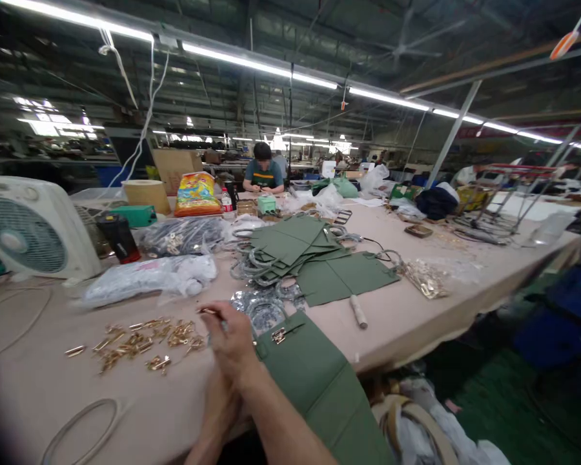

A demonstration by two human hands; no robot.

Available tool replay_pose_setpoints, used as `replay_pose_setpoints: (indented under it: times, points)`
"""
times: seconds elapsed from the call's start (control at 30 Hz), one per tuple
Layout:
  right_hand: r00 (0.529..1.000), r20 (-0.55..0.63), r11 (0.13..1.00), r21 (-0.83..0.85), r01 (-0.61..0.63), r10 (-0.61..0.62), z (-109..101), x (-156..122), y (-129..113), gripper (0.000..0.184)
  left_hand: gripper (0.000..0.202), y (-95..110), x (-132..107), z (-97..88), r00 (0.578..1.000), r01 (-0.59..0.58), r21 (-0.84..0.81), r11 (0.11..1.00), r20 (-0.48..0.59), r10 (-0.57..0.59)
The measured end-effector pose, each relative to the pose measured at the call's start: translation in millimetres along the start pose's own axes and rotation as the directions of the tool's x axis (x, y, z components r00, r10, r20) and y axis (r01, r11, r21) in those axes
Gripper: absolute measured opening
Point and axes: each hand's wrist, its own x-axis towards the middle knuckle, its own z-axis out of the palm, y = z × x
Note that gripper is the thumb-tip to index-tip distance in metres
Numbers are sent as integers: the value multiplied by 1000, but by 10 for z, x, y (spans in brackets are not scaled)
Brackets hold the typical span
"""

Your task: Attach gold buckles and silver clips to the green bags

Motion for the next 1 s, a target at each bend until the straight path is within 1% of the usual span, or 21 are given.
replay_pose_setpoints:
  times: [0.03,0.07,0.1,0.17,0.2,0.27,0.33,0.4,0.47,0.5,0.53,0.57,0.63,0.7,0.73,0.77,0.8,0.87,0.93,1.0]
  points:
    - [994,-82,995,65,-71,77,-259,-39,20,25,34,7,-17,-2,1000,-20,85,996,-21,22]
    - [980,-144,987,95,-127,140,-529,-77,61,26,34,26,-34,1,999,-38,147,988,-23,42]
    - [960,-212,982,97,-165,182,-804,-116,117,29,33,50,-50,8,999,-38,158,987,-17,41]
    - [927,-299,973,12,-232,225,-1336,-205,249,34,31,97,-74,25,998,-35,176,984,-44,44]
    - [919,-320,962,-64,-264,231,-1575,-254,317,37,32,110,-82,34,997,-32,178,984,-61,43]
    - [922,-299,926,-210,-313,244,-1964,-357,436,41,33,113,-92,51,994,-19,170,985,-104,37]
    - [923,-237,895,-263,-361,303,-2210,-450,522,43,31,102,-87,67,988,-9,148,989,-152,32]
    - [917,-191,882,-264,-391,349,-2323,-510,574,44,26,112,-56,83,975,-20,136,991,-217,50]
    - [909,-182,880,-239,-410,374,-2349,-532,601,45,23,171,15,103,961,-89,168,982,-244,129]
    - [905,-184,880,-222,-419,385,-2345,-532,611,46,23,219,67,118,957,-133,198,971,-228,178]
    - [900,-186,880,-204,-429,395,-2339,-528,619,46,24,278,129,139,958,-171,231,958,-188,216]
    - [895,-186,879,-188,-437,405,-2332,-522,628,46,26,344,197,167,965,-195,264,945,-122,234]
    - [890,-183,877,-175,-448,418,-2328,-516,647,46,28,478,338,250,979,-204,353,913,71,191]
    - [888,-184,873,-182,-453,422,-2335,-520,667,47,22,587,458,364,964,-214,451,866,241,113]
    - [887,-188,870,-191,-455,423,-2341,-525,676,48,19,626,504,428,953,-226,496,839,291,84]
    - [886,-192,866,-201,-457,423,-2348,-531,684,49,17,654,539,494,947,-229,536,812,314,59]
    - [886,-196,864,-210,-457,421,-2356,-537,691,49,17,672,565,557,948,-221,569,792,315,38]
    - [887,-206,862,-227,-454,413,-2369,-546,699,50,20,681,597,666,958,-179,619,764,286,-7]
    - [889,-217,860,-242,-450,404,-2376,-553,700,49,25,667,619,735,965,-137,628,766,259,-40]
    - [887,-228,854,-255,-453,402,-2371,-561,692,47,25,639,643,759,966,-117,605,788,254,-52]
